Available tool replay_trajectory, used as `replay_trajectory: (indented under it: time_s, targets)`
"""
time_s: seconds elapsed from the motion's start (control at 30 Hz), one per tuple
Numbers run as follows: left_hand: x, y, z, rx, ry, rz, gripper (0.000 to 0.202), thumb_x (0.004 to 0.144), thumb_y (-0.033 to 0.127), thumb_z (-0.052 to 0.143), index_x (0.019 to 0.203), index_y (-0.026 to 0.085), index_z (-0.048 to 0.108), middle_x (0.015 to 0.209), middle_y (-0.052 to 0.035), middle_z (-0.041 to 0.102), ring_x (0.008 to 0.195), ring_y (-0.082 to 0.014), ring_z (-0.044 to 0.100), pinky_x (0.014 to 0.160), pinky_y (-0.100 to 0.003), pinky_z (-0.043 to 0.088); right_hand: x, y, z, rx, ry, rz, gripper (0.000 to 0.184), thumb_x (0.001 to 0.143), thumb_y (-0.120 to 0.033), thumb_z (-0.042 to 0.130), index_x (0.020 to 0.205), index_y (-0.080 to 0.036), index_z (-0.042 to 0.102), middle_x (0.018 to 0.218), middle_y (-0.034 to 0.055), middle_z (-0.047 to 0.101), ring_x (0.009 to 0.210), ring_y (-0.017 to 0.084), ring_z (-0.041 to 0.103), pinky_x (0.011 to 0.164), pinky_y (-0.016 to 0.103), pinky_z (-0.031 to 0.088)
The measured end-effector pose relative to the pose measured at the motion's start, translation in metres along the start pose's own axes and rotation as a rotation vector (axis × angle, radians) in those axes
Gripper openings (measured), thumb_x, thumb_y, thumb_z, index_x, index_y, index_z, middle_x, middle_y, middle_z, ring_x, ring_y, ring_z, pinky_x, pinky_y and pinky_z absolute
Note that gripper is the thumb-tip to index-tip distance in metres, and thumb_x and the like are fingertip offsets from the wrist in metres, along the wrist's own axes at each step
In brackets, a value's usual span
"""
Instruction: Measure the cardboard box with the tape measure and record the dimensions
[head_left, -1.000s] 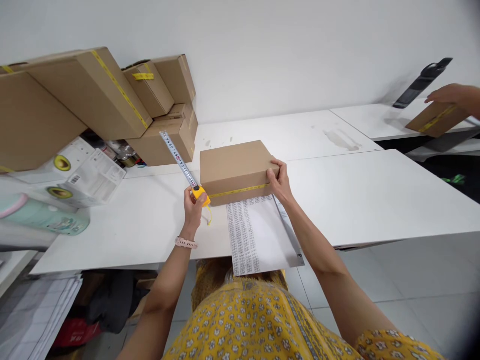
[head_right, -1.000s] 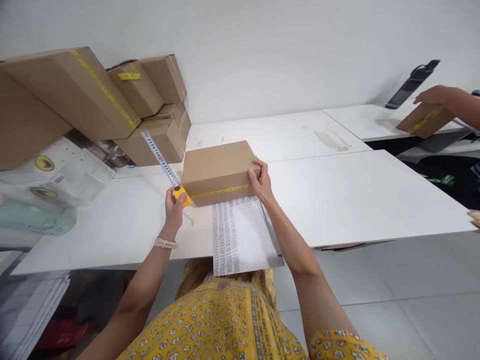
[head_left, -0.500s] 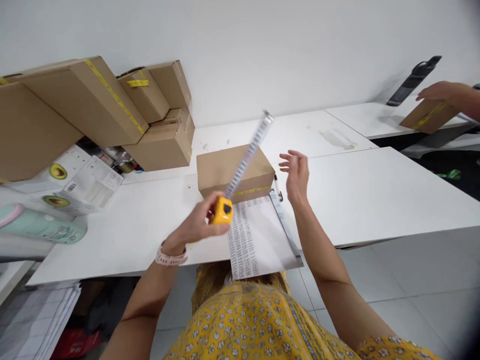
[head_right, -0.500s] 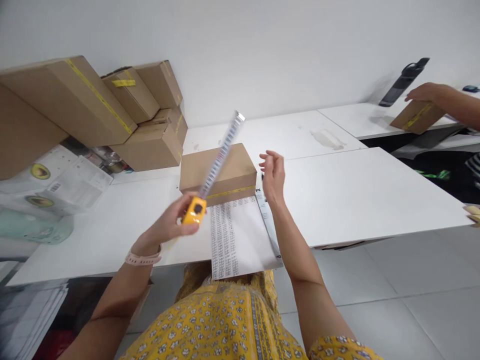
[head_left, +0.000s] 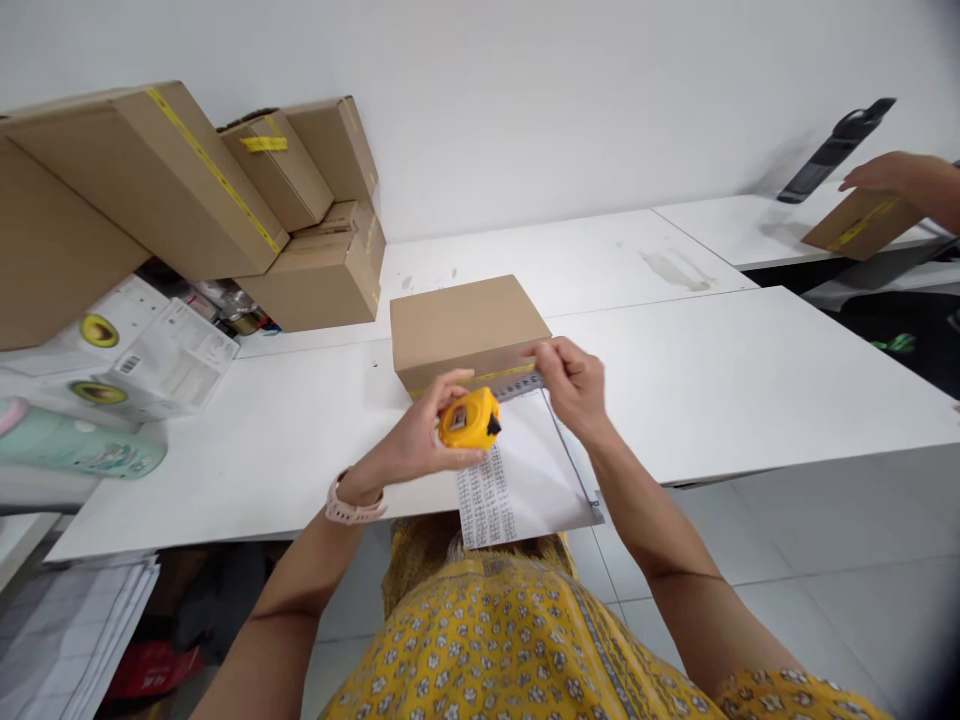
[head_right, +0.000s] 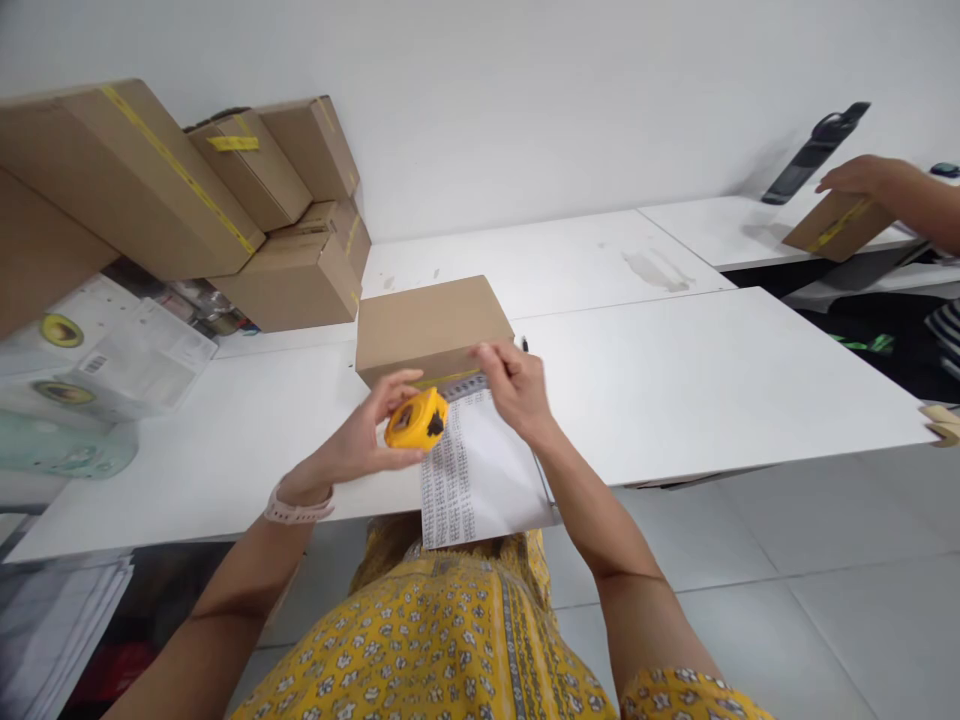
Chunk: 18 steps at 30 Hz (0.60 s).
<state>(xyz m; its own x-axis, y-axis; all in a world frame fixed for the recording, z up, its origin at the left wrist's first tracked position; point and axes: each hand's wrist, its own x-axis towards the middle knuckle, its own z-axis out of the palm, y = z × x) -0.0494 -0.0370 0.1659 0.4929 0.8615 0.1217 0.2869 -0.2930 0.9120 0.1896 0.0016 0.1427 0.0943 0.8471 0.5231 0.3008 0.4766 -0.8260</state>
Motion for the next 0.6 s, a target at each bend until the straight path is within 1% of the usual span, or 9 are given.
replay_trajectory:
  time_s: [0.07,0.13,0.17,0.23,0.33,0.4,0.43,0.5,0.6]
  targets:
    - [0.014,0.008,-0.002,-0.026,0.055,0.061,0.081,0.068,0.029,0.09,0.138,0.028,0.051,0.118,-0.0078,0.065,0.111,-0.0279,0.066,0.099,-0.045,0.052,0.002,-0.011,0.017,-0.069,-0.098,-0.075,0.049,0.1,-0.063,0.042,0.09,-0.027,0.075,0.074,0.0028,0.067,0.062,0.016,0.059,0.06,0.033,0.05]
    - [0.027,0.016,-0.007,-0.007,0.081,0.109,0.074,0.066,0.029,0.092,0.13,0.026,0.056,0.119,-0.0074,0.065,0.112,-0.0277,0.066,0.099,-0.044,0.052,0.01,-0.018,0.024,-0.133,-0.134,-0.13,0.053,0.1,-0.064,0.037,0.101,-0.028,0.074,0.082,0.0044,0.069,0.067,0.017,0.061,0.066,0.034,0.052]
    - [0.032,0.018,-0.011,0.015,0.095,0.132,0.071,0.065,0.029,0.092,0.127,0.025,0.058,0.121,-0.0076,0.065,0.113,-0.0278,0.065,0.099,-0.043,0.052,0.016,-0.018,0.023,-0.165,-0.11,-0.15,0.053,0.1,-0.065,0.036,0.108,-0.028,0.073,0.088,0.0057,0.07,0.071,0.018,0.062,0.068,0.035,0.052]
    - [0.042,0.02,-0.021,0.081,0.143,0.183,0.065,0.067,0.031,0.091,0.124,0.023,0.059,0.125,-0.0081,0.064,0.116,-0.0284,0.064,0.1,-0.042,0.052,0.028,-0.004,0.013,-0.22,0.021,-0.168,0.053,0.101,-0.063,0.035,0.123,-0.027,0.068,0.103,0.0088,0.069,0.083,0.021,0.064,0.074,0.038,0.053]
    - [0.06,0.012,-0.039,0.286,0.291,0.244,0.062,0.07,0.031,0.087,0.124,0.022,0.058,0.126,-0.0075,0.064,0.118,-0.0299,0.062,0.102,-0.045,0.049,0.043,0.054,-0.011,-0.284,0.33,-0.1,0.052,0.104,-0.056,0.028,0.131,-0.027,0.061,0.114,0.0121,0.065,0.097,0.025,0.063,0.079,0.042,0.052]
    - [0.075,-0.001,-0.05,0.459,0.398,0.244,0.061,0.07,0.027,0.085,0.124,0.022,0.057,0.126,-0.0075,0.063,0.118,-0.031,0.06,0.104,-0.048,0.046,0.046,0.108,-0.024,-0.338,0.43,0.014,0.049,0.102,-0.052,0.03,0.126,-0.023,0.061,0.11,0.0126,0.065,0.094,0.025,0.062,0.082,0.044,0.051]
    - [0.083,-0.008,-0.054,0.53,0.433,0.228,0.06,0.07,0.025,0.082,0.124,0.022,0.057,0.126,-0.008,0.062,0.118,-0.0314,0.059,0.104,-0.048,0.045,0.045,0.134,-0.027,-0.378,0.429,0.104,0.046,0.1,-0.05,0.034,0.12,-0.02,0.063,0.107,0.0133,0.065,0.091,0.025,0.062,0.083,0.045,0.051]
    - [0.099,-0.025,-0.059,0.629,0.455,0.179,0.059,0.072,0.022,0.078,0.126,0.019,0.056,0.127,-0.01,0.062,0.119,-0.0326,0.058,0.105,-0.049,0.043,0.039,0.177,-0.028,-0.471,0.309,0.297,0.044,0.095,-0.049,0.04,0.11,-0.016,0.064,0.1,0.015,0.066,0.088,0.026,0.06,0.084,0.048,0.051]
    - [0.115,-0.046,-0.061,0.699,0.401,0.085,0.056,0.075,0.022,0.074,0.128,0.018,0.057,0.128,-0.0124,0.061,0.122,-0.035,0.056,0.106,-0.052,0.042,0.026,0.211,-0.017,-0.576,0.17,0.399,0.043,0.087,-0.051,0.048,0.105,-0.016,0.064,0.096,0.0152,0.066,0.094,0.029,0.057,0.088,0.052,0.049]
